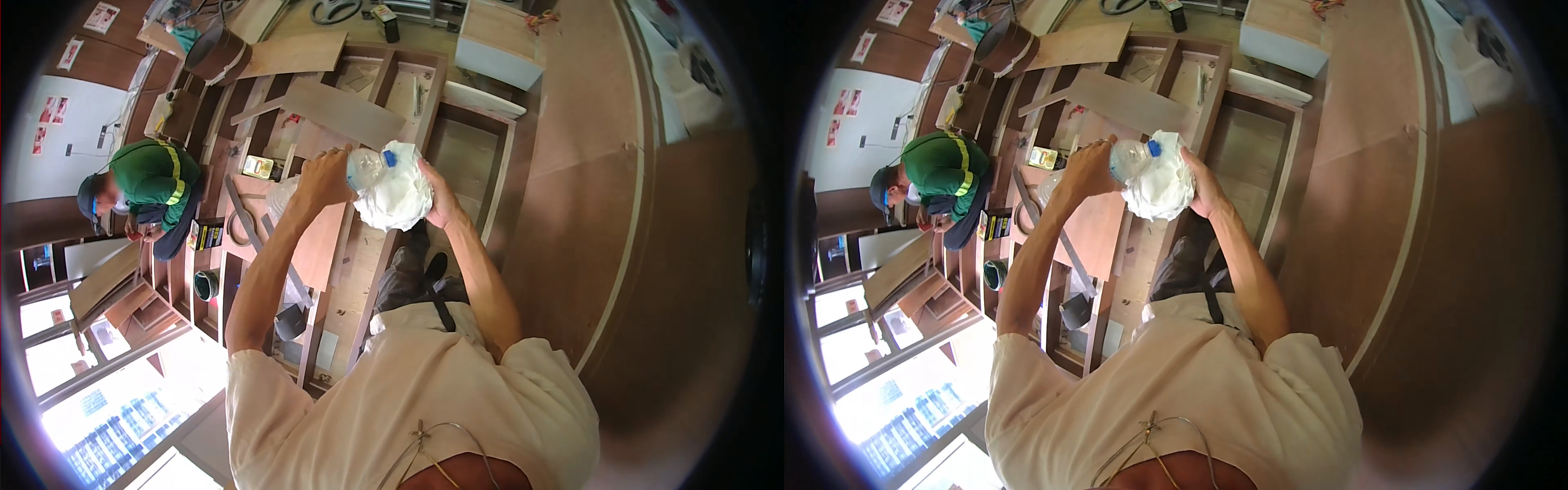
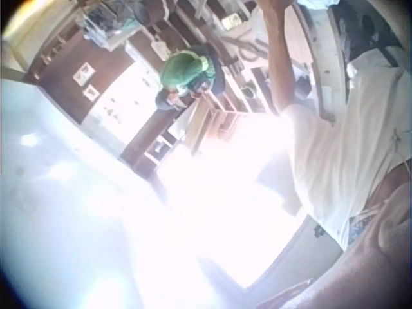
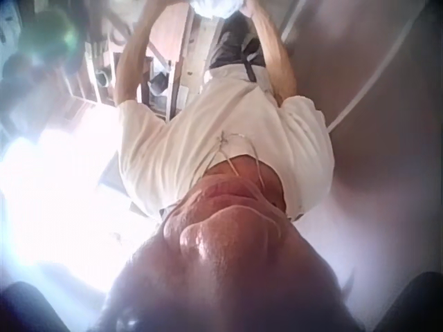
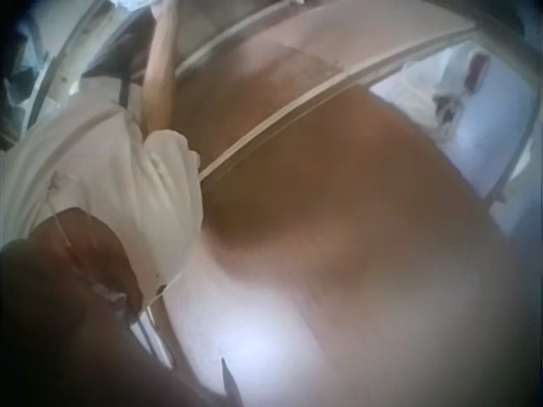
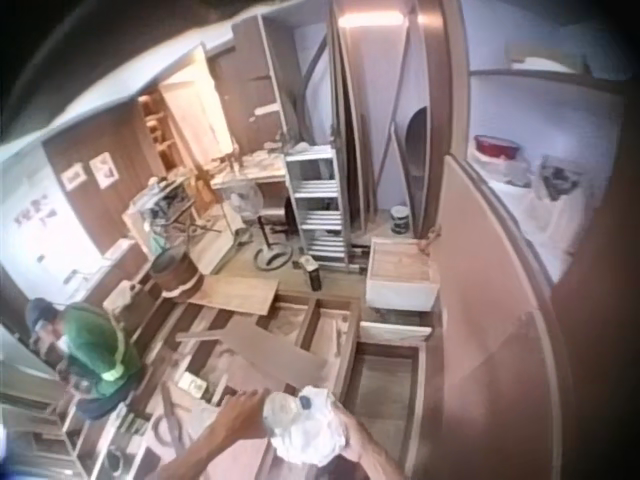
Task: The person uses a metal file to smooth the edges of a wooden cabinet frame. They then use a utility knife to cut a strip of material on the balcony. Finally, the person wipes the wooden surfaces with a white cloth.
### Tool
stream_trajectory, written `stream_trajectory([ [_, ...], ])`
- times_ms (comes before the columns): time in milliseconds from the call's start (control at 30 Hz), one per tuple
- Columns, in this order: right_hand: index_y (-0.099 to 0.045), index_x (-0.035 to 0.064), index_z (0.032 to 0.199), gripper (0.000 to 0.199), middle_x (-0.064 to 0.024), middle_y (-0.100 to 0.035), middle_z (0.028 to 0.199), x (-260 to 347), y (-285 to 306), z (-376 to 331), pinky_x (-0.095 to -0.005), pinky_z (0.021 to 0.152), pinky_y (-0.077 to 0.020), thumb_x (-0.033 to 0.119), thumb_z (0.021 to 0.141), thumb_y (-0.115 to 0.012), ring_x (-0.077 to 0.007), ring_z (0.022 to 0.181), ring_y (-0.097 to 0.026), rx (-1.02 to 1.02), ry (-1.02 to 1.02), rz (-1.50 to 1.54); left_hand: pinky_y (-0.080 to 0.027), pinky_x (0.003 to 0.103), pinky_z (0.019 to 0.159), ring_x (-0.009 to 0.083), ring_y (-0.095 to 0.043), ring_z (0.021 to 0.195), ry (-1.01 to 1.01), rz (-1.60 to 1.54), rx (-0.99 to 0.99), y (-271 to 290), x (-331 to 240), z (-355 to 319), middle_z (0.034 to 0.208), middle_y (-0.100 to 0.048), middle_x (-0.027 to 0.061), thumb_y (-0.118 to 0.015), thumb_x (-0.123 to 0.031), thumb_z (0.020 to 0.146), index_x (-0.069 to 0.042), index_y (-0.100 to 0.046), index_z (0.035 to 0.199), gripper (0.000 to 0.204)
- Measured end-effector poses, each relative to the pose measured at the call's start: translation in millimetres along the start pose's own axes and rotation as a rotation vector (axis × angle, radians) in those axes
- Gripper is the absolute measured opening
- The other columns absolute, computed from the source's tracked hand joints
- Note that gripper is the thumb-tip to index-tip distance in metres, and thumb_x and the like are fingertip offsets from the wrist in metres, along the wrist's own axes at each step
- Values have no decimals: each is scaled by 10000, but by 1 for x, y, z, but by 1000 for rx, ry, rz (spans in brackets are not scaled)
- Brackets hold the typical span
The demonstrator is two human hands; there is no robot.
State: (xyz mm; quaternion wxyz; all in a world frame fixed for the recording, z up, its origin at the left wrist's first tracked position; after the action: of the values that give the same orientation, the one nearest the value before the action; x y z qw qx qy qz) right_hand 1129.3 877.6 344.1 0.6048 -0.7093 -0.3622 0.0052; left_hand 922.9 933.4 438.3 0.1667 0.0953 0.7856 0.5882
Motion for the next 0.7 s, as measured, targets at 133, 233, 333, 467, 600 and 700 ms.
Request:
stream_trajectory([
  [133, -439, 19, 1487, 638, -147, -565, 1446, 27, 6, 53, -421, 1124, -460, 445, 1027, -559, -257, 1311, -572, -37, 0, 22, -551, 453, 929, 391, -676, 1083, 14, -6, 19, 10, 24, 53, 1136, -699, 234, -899, -275, 568, -20, -535, 1350, 899],
  [233, -448, 13, 1479, 609, -148, -572, 1438, 42, 5, 84, -419, 1112, -472, 420, 1039, -550, -252, 1304, -580, -8, -33, 36, -552, 450, 931, 384, -674, 1093, 32, -4, 8, 20, 41, 81, 1157, -695, 227, -898, -275, 565, -30, -533, 1359, 907],
  [333, -451, 8, 1478, 607, -149, -571, 1438, 56, 4, 112, -416, 1113, -472, 421, 1043, -543, -245, 1304, -581, -22, -36, 42, -562, 455, 919, 384, -675, 1095, 48, -5, 1, 32, 52, 104, 1171, -695, 211, -900, -260, 558, -45, -538, 1358, 904],
  [467, -452, 7, 1477, 597, -147, -571, 1438, 65, 10, 141, -415, 1109, -477, 414, 1049, -534, -244, 1310, -577, -20, -54, 51, -580, 459, 896, 383, -677, 1100, 112, -2, 66, 41, 61, 127, 1196, -691, 187, -906, -233, 543, -51, -544, 1355, 907],
  [600, -460, 11, 1471, 589, -144, -582, 1426, 71, 20, 162, -413, 1105, -481, 413, 1048, -537, -243, 1296, -587, -12, -101, 89, -584, 448, 885, 389, -686, 1074, 133, 22, 90, 42, 65, 145, 1158, -703, 183, -904, -231, 540, -43, -548, 1350, 905],
  [700, -465, 14, 1466, 584, -139, -589, 1418, 78, 28, 174, -410, 1102, -483, 415, 1048, -537, -244, 1282, -598, 0, -130, 96, -560, 457, 895, 386, -690, 1035, 162, 32, 107, 39, 68, 157, 1078, -712, 209, -893, -271, 533, -50, -554, 1331, 896],
])
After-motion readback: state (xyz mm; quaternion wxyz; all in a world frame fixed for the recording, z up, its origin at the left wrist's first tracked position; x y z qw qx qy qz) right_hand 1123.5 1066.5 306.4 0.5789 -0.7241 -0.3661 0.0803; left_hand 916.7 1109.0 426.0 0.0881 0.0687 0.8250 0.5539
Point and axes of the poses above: each hand's wrist, its own z-axis towards the middle knuckle, its own y-axis out of the back of the hand, x = y × z, the point moved 3 cm from there along z, towards the middle knuckle
